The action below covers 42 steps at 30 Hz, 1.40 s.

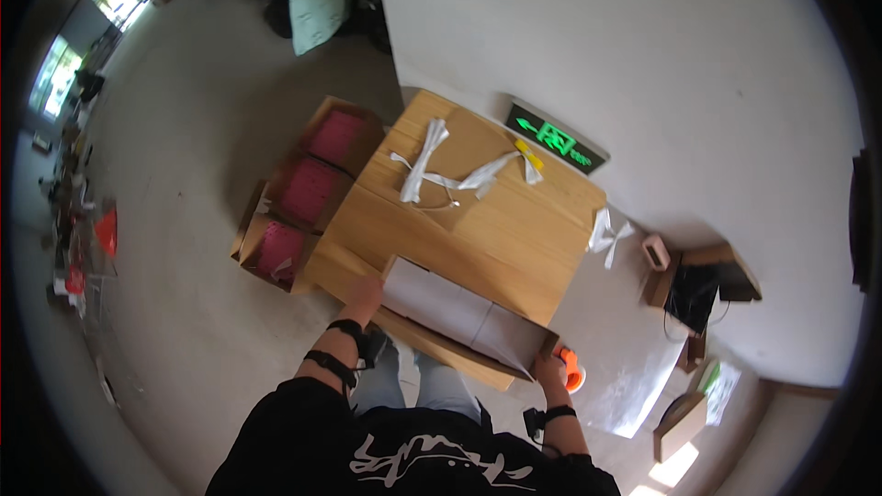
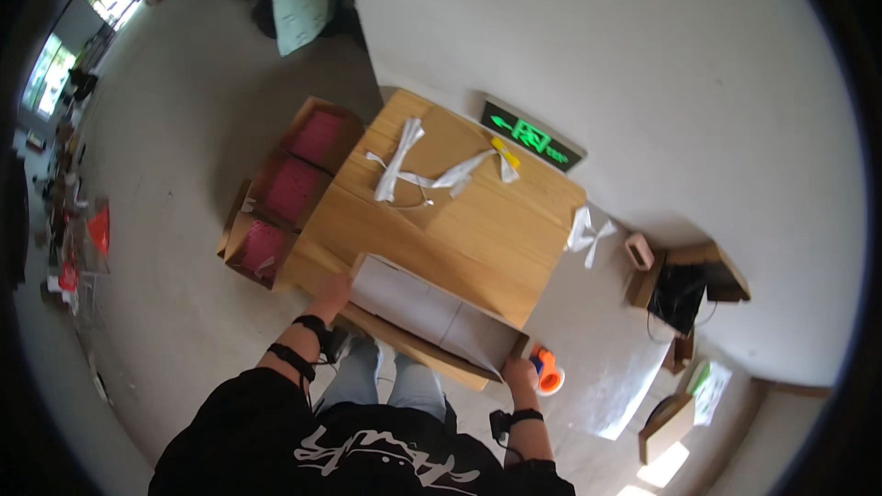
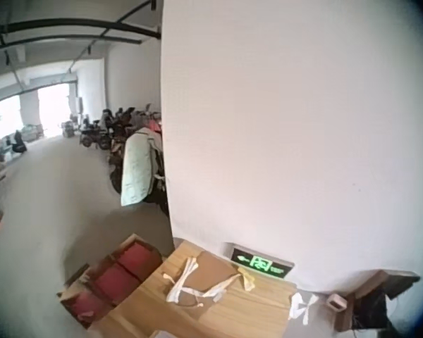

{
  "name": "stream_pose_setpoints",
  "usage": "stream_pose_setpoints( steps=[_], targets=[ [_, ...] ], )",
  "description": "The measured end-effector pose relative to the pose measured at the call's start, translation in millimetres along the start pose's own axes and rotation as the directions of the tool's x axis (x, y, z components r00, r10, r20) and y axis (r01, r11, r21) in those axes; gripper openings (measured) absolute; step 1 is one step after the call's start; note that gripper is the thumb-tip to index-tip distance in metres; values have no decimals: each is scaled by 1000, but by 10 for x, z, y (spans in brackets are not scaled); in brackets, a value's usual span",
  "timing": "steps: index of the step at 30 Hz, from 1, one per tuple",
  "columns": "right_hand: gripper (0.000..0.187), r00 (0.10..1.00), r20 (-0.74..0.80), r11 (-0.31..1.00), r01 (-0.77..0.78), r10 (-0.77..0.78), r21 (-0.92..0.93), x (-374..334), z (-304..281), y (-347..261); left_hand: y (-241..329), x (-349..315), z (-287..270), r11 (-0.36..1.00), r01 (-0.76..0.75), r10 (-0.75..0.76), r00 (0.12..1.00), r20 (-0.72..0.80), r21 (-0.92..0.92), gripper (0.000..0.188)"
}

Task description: The person is packing small white boxes into a larger cardboard box on a wooden table, then gathering packaging remnants and walking through a warehouse area.

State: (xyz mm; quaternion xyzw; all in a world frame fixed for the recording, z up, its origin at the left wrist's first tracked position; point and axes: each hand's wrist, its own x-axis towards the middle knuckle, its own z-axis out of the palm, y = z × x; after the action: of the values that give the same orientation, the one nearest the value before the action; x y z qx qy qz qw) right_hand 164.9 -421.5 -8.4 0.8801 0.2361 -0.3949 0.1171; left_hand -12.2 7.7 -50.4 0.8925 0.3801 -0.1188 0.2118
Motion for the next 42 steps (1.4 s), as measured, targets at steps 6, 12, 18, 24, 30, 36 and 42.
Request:
stream_pose_setpoints(
  steps=[6,12,18,24,30,36,42],
  targets=[
    [33,981,-188,993,-32,53,114,-256,-331,-326,-420,-948,-463,987,62,-61,998,11,-149,33],
    [40,993,-117,997,-34,25,-72,-572,-1020,-1508,-1454,-1914,-617,949,228,-234,972,-3,-217,33],
    [42,954,-114,909,224,-279,-351,-695,-1045,-3265,-2989,-2659,-860,877,414,-432,901,-24,-242,30],
    [39,843,-150,822,440,-517,-360,-868,-808,-5340,-4486,-3464,-1461,721,564,-666,724,-179,-402,26],
    [40,681,-67,654,664,-729,-363,-1097,-585,-7348,-5673,-4177,-1732,483,707,-872,441,-212,-516,36],
    [40,567,32,522,777,-823,-352,-870,-447,-9078,-6476,-4372,-1838,249,771,-967,237,-99,-587,44],
    [32,543,180,443,802,-820,-401,-447,-496,-10668,-7360,-3940,-1735,253,787,-968,212,-138,-563,42]
  ],
)
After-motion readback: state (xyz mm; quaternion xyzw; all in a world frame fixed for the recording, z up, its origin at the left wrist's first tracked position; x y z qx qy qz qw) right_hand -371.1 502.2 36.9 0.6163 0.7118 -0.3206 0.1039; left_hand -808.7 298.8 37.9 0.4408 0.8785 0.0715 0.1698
